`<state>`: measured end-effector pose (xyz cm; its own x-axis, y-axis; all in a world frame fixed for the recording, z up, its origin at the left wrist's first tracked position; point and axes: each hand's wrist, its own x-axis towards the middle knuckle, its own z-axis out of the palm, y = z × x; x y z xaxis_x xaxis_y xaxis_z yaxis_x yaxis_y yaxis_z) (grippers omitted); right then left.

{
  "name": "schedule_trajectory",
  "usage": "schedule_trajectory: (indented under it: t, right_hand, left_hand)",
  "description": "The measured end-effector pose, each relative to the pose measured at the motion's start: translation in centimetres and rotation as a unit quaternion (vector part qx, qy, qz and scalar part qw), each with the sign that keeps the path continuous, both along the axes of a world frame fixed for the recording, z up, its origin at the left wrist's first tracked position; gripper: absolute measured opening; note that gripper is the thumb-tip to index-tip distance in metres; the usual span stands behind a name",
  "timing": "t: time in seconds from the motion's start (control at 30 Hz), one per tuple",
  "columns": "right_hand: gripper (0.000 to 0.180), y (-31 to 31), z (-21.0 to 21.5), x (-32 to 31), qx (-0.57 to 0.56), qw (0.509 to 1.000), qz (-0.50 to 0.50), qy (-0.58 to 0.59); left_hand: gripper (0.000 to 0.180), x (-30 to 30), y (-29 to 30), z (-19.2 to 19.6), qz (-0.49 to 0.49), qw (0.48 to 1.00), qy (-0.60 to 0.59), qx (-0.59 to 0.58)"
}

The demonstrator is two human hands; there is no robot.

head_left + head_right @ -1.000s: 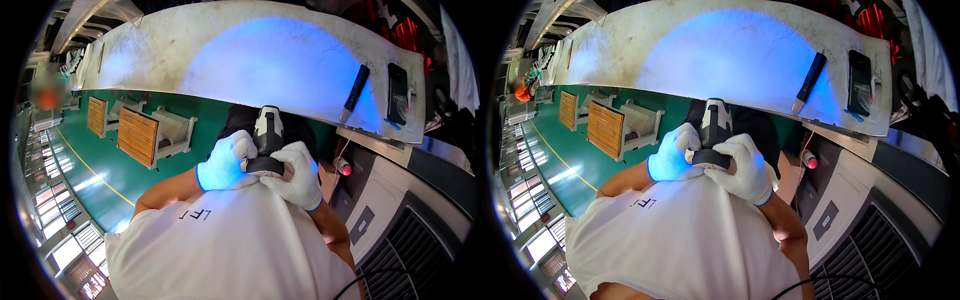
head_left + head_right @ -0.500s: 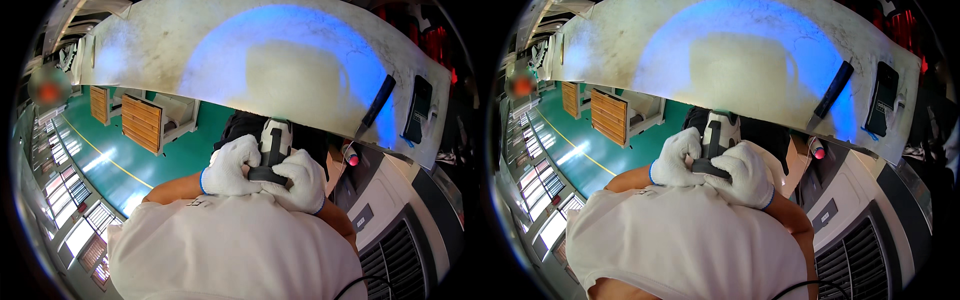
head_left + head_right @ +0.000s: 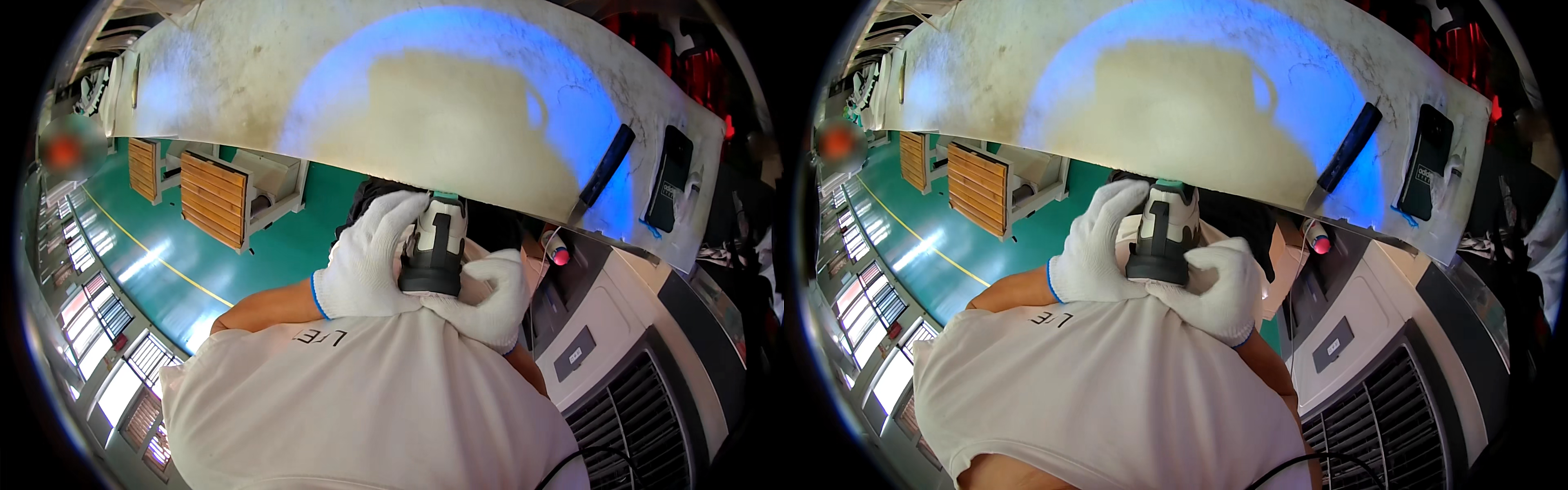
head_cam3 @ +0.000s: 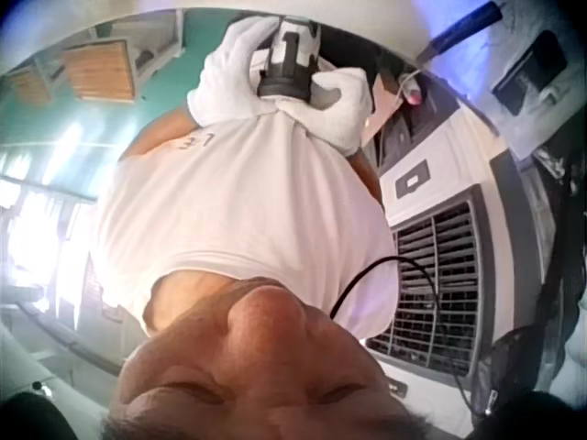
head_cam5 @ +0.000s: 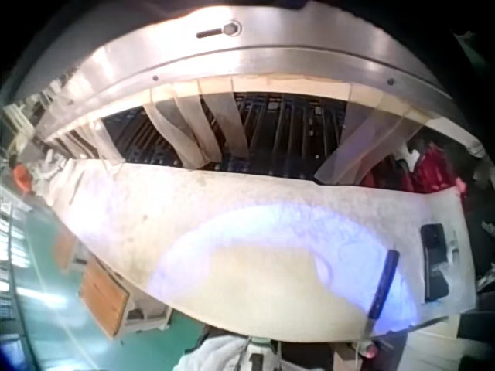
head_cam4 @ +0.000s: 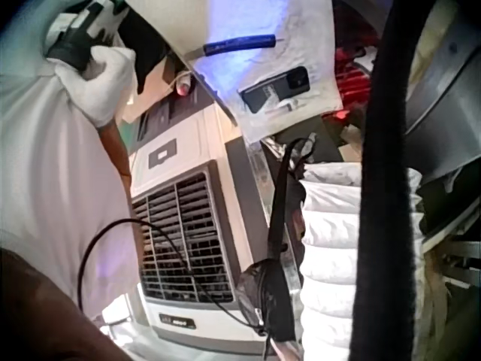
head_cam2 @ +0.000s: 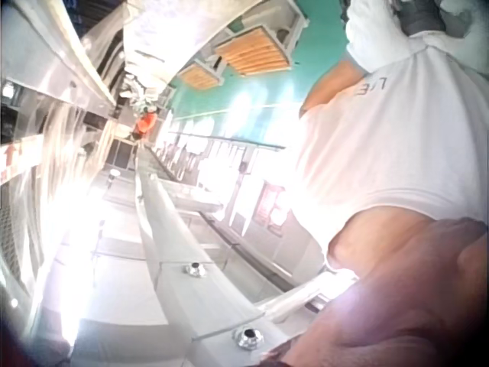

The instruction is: The person uses a small black tool to scrape and clean the surface of a white and teal sneaker on a metal workbench. They repeatedly rub the tool along the shoe's upper and sole, rotating the shoe to access different areas, and occasionally wipe the surface with gloved hands.

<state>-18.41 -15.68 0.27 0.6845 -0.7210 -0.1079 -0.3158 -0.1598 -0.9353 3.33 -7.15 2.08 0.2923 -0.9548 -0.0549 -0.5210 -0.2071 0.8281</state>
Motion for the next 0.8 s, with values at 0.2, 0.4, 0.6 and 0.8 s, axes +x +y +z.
schedule_trajectory:
  t: [0.2,0.4,0.6,0.8]
  right_hand:
    - [0.104,-1.4,-1.5,0.3,0.117,0.991,0.033,-0.050]
    - [0.118,-1.4,2.8,-1.6,0.129,0.985,0.073,-0.087]
    - [0.076,-2.1,11.1,-0.8,0.437,0.848,-0.031,-0.299]
    - [0.111,-1.9,8.4,-0.5,0.352,0.874,-0.069,-0.328]
  left_hand:
    - [0.120,-0.9,1.3,-3.2,-0.071,0.994,0.084,0.019]
    - [0.113,-3.4,1.9,-0.1,-0.079,0.978,0.176,-0.085]
    - [0.107,-3.7,-1.0,5.4,-0.048,0.953,0.155,-0.257]
    - [0.110,-5.0,-1.9,6.3,-0.084,0.925,-0.089,-0.361]
